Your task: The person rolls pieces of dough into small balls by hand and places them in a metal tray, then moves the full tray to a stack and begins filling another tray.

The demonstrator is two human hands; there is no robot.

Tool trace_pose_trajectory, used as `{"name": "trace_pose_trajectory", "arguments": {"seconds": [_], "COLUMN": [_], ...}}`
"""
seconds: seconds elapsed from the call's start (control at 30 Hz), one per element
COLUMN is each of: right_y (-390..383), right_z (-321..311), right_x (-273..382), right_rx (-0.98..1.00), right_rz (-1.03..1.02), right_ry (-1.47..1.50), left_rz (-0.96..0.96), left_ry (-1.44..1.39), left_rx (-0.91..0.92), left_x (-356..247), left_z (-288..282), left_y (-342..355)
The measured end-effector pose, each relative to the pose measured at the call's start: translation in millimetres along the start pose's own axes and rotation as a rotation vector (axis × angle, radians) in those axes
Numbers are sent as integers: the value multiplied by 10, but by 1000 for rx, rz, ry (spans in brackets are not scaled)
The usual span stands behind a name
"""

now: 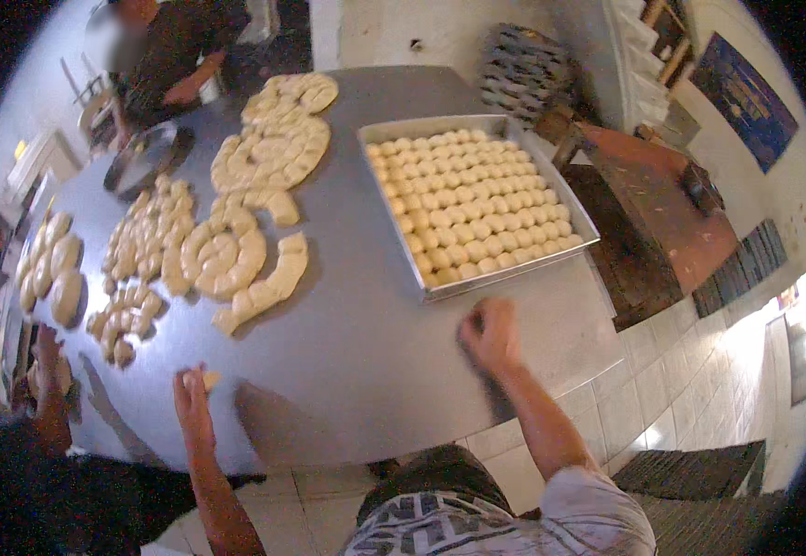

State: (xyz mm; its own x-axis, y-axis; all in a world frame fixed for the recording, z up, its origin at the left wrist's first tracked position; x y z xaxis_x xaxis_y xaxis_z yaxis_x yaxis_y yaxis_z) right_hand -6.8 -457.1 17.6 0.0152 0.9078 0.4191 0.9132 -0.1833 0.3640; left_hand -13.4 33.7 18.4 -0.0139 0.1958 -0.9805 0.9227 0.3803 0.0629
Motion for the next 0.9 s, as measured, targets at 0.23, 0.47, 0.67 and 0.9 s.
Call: {"name": "trace_pose_trajectory", "arguments": {"seconds": [0.23,0.47,0.67,0.9], "right_y": [104,81,2301,3472], "right_z": [-315,-816,-1982,-276], "right_x": [-587,-898,-804,-1290], "right_rx": [5,271,-785,-435], "right_rz": [142,67,-215,40], "right_ry": [-33,471,1117,423], "left_rz": [-142,-194,-145,-189], "left_ry": [-77,-228,163,-37], "left_rx": [193,178,91,162], "left_x": [-358,-711,-792,-941], "left_z": [995,1584,1765,2233], "left_y": [-332,-404,-590,-783]}}
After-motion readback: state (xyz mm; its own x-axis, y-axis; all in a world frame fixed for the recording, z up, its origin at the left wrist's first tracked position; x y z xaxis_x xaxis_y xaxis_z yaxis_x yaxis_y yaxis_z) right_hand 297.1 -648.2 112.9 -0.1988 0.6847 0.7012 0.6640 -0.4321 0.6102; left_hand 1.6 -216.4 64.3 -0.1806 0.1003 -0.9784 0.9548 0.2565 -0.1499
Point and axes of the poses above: each hand's wrist, its own y-axis towards the middle knuckle, its own z-axis out of the palm, x = y × z, the point moved 5 cm from there along y, towards the middle knuckle, and after that the axes turned 2 degrees about -x, right-handed, at the moved point
